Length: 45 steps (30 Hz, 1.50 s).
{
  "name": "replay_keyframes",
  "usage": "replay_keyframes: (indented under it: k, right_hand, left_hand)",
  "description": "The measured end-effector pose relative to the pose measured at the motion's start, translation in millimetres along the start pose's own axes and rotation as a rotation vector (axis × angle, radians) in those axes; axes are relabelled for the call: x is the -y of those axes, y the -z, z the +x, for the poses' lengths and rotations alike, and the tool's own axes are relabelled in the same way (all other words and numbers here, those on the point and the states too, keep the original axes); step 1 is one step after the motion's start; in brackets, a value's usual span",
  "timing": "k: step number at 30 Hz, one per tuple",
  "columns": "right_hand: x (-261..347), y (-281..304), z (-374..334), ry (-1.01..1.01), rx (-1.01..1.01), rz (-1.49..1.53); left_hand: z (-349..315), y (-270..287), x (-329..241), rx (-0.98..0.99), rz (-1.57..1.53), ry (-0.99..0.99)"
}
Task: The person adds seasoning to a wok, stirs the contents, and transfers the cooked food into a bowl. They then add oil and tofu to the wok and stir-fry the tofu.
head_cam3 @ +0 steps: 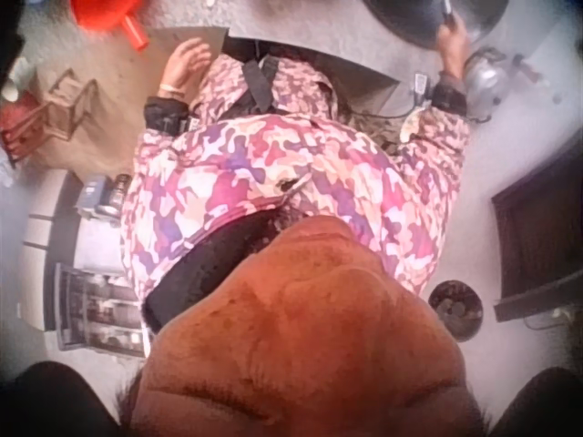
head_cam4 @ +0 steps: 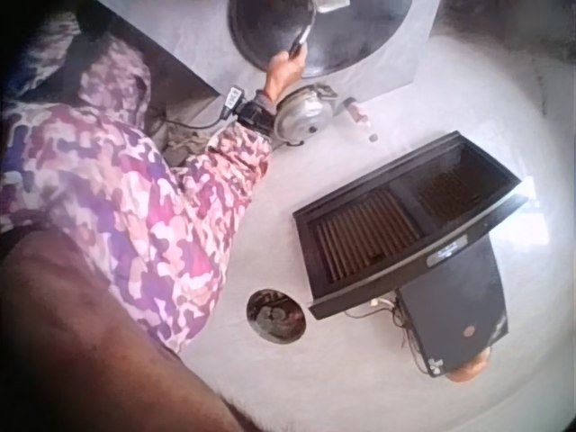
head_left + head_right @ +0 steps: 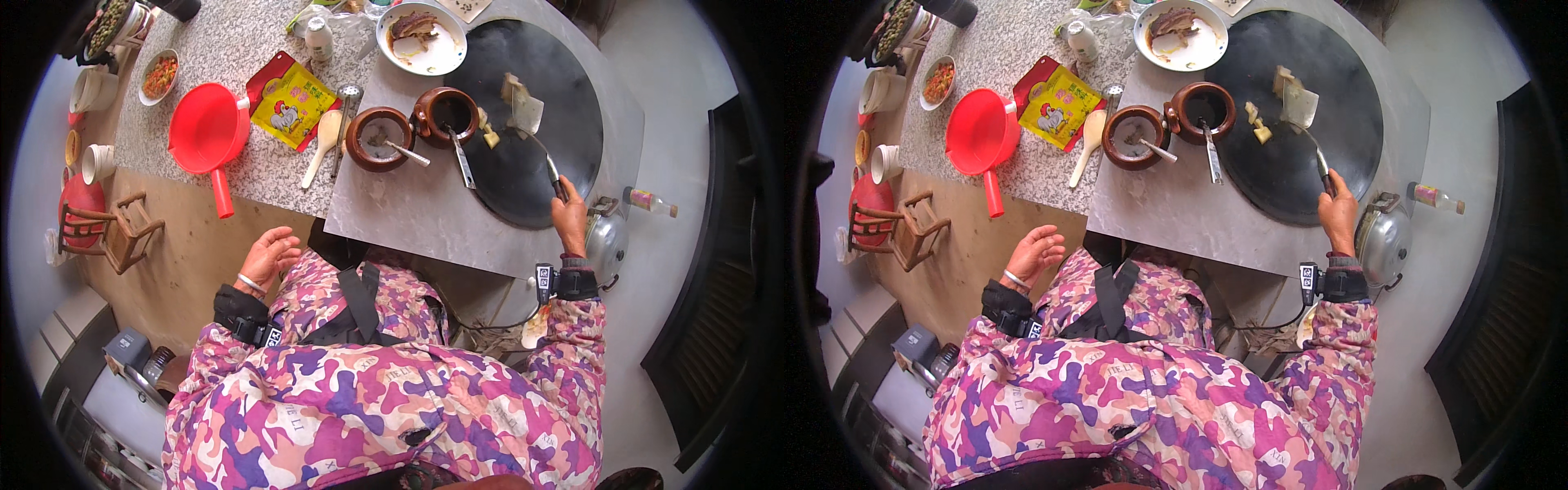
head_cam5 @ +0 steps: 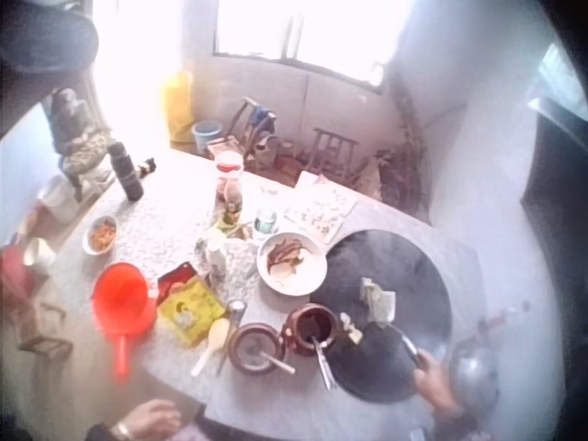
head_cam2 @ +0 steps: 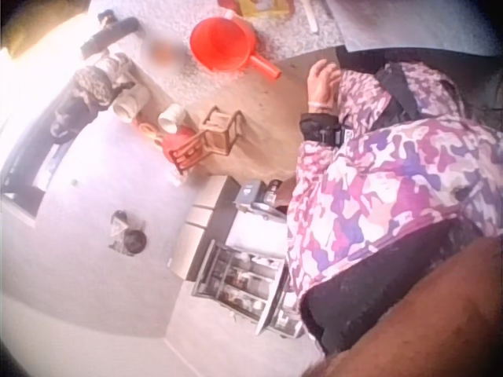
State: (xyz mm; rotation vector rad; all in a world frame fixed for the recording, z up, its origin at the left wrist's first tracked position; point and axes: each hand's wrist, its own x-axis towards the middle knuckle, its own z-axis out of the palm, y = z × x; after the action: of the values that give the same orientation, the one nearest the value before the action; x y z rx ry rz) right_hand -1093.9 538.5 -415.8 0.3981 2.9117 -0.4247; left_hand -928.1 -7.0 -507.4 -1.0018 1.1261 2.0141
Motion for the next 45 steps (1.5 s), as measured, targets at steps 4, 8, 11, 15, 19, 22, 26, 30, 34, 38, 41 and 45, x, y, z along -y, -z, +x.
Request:
replay_keyframes:
  k: [4, 8, 11, 15, 19, 22, 26, 30, 34, 38, 41, 45]
  right_hand:
    - [13, 16, 13, 0.037, 0.012, 0.033]
    - [15, -5, 36, 0.007, -0.065, 0.172]
    - [-1, -38, 44, -0.032, -0.062, 0.113]
    - [-25, -44, 31, -0.011, 0.039, -0.036]
    - [-17, 15, 4, 0.054, -0.004, -0.058]
    - [-1, 57, -6, 0.114, 0.053, -0.235]
    - [1, 57, -13, 0.037, 0.216, -0.342]
    - [-5, 35, -28, -0.039, 0.224, -0.373]
    - [11, 35, -45, 0.003, 0.158, -0.432]
    - [26, 26, -53, -0.003, 0.146, -0.530]
    - [12, 2, -56, -0.010, 0.113, -0.526]
    - [-24, -23, -66, 0.002, 0.070, -0.506]
  left_hand:
    - [-21, 4, 9, -0.057, -0.030, 0.089]
    - [-11, 7, 34, -0.011, 0.039, 0.239]
    - [6, 7, 63, 0.070, 0.019, 0.325]
    - [6, 26, 83, -0.071, 0.089, 0.393]
    - [-6, 91, 53, -0.094, 0.170, 0.224]
    - [-13, 143, 45, -0.306, 0.214, 0.243]
    - [-16, 177, 83, -0.257, 0.176, 0.417]
    - [-35, 207, 95, -0.332, 0.166, 0.437]
    - [-68, 240, 75, -0.341, 0.159, 0.379]
    - [-77, 243, 71, -0.341, 0.126, 0.339]
    - [-64, 230, 78, -0.323, 0.162, 0.326]
    - [-51, 214, 87, -0.313, 0.159, 0.317]
